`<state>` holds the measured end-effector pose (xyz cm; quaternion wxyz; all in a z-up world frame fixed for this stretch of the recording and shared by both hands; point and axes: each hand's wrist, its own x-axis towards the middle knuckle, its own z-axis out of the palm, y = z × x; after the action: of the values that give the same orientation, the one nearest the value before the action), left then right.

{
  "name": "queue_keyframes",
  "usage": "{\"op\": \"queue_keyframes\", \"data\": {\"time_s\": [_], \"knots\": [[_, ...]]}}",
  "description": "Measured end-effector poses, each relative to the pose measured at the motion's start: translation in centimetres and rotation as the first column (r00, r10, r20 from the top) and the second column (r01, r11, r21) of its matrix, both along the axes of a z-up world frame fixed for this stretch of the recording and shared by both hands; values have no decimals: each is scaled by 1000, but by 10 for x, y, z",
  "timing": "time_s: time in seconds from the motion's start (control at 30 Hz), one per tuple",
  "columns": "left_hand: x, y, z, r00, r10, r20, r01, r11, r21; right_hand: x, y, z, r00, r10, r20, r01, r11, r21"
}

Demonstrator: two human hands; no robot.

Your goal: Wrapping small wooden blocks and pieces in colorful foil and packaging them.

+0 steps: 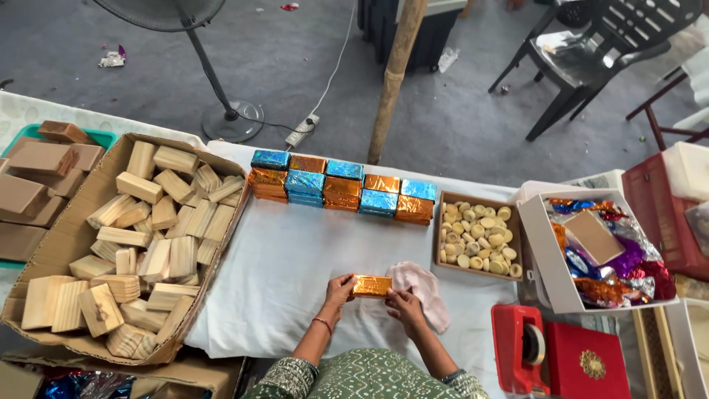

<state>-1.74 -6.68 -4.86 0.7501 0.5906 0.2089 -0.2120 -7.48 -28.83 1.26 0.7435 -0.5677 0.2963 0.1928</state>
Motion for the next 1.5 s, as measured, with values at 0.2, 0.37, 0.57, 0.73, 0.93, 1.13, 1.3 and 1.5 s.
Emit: {"op": "queue_keyframes", "data": {"time_s": [0.2,0.37,0.57,0.73,0.93,1.13,1.3,1.5], "knots": [[8,2,43,998,32,-47,-32,999,-11,33,-24,-48,991,-90,97,76,987,138],[11,31,-13,987,58,-149,-50,997,57,124,-60,-25,970,-127,206,129,992,0],[-11,60,23,954,-25,-298,22,1000,-12,243,-86,-13,945,-209,251,215,977,3],[-4,64,44,931,-21,-365,16,1000,-15,317,-86,-34,950,-227,215,234,972,-7],[3,63,57,902,-16,-430,46,997,59,352,-75,-46,973,-201,117,204,979,-12],[1,63,51,902,-26,-431,39,999,21,354,-68,-37,981,-134,138,150,983,-108],[1,64,58,903,-19,-428,44,998,49,338,-46,26,983,92,160,16,821,-570],[0,64,50,907,-16,-420,34,999,36,338,-54,12,971,177,158,-48,798,-601]]}}
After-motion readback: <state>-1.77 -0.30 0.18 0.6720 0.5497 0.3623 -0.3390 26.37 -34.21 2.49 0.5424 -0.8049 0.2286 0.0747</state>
